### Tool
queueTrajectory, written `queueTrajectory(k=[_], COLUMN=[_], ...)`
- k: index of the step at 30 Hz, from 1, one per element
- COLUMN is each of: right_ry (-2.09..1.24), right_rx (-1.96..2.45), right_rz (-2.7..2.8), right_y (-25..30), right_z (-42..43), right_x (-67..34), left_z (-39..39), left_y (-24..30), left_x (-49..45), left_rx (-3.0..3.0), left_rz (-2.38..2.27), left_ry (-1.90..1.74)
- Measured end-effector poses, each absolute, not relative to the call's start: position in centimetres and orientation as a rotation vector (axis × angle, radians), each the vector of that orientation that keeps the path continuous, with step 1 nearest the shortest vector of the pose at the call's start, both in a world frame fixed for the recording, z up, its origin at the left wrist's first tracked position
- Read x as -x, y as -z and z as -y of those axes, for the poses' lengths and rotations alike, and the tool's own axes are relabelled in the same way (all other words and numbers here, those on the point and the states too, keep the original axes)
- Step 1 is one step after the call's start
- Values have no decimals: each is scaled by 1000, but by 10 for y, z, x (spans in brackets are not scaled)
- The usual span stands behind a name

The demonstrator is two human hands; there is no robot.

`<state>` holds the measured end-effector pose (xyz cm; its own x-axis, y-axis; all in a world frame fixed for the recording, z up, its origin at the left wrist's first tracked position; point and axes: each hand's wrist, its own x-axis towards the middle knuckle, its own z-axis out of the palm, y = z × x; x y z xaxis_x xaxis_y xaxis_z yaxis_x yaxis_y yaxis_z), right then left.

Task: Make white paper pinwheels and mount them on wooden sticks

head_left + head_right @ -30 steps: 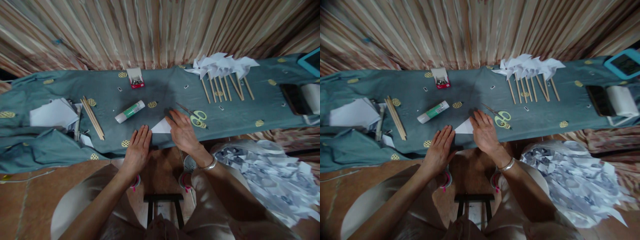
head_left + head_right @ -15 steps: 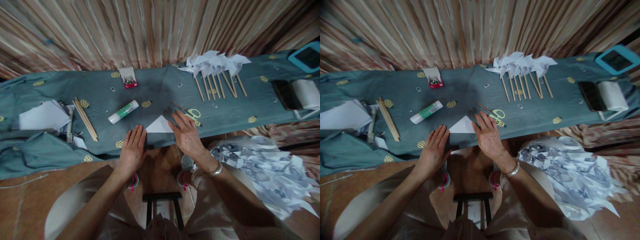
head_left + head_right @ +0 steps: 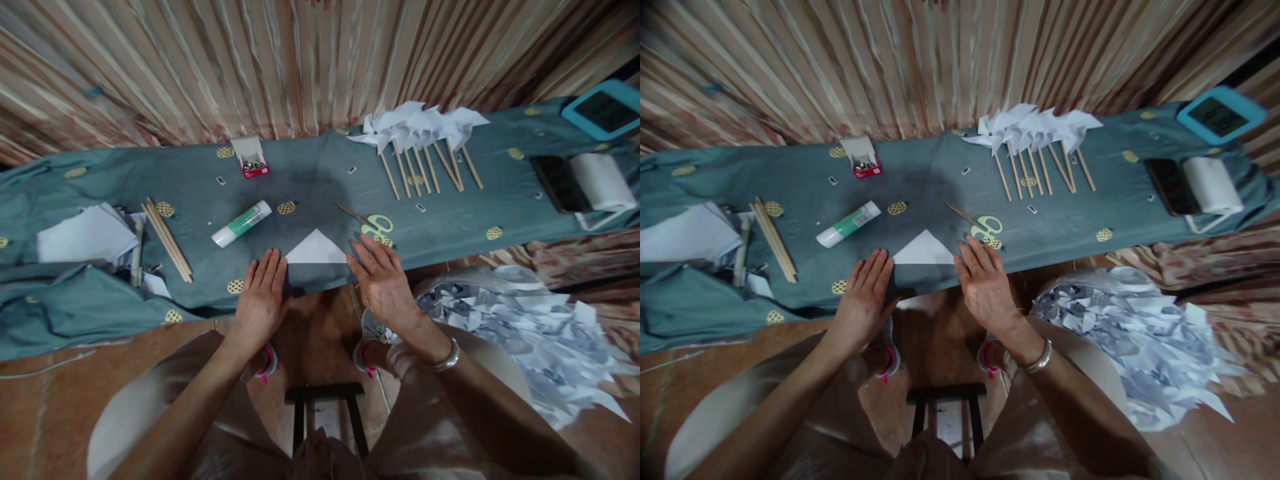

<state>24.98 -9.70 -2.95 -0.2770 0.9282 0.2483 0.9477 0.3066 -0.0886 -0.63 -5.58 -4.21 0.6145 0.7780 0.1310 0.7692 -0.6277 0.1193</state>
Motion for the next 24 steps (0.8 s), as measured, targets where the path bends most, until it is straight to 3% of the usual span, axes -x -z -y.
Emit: queueTrajectory(k=[6, 12, 24], right_ry=[125, -134, -144], right_rx=[1712, 1666, 1510], right_rz=[2155, 1916, 2343], right_y=[26, 26, 33], right_z=[95, 83, 90], right_x=[-261, -253, -216], left_z=[56, 56, 61], left_y=[40, 40, 35], left_x=[5, 4, -3], left_rx=[-2776, -2762, -2733], left_rz=[-1350, -1348, -1376], left_ry=[-264, -297, -278])
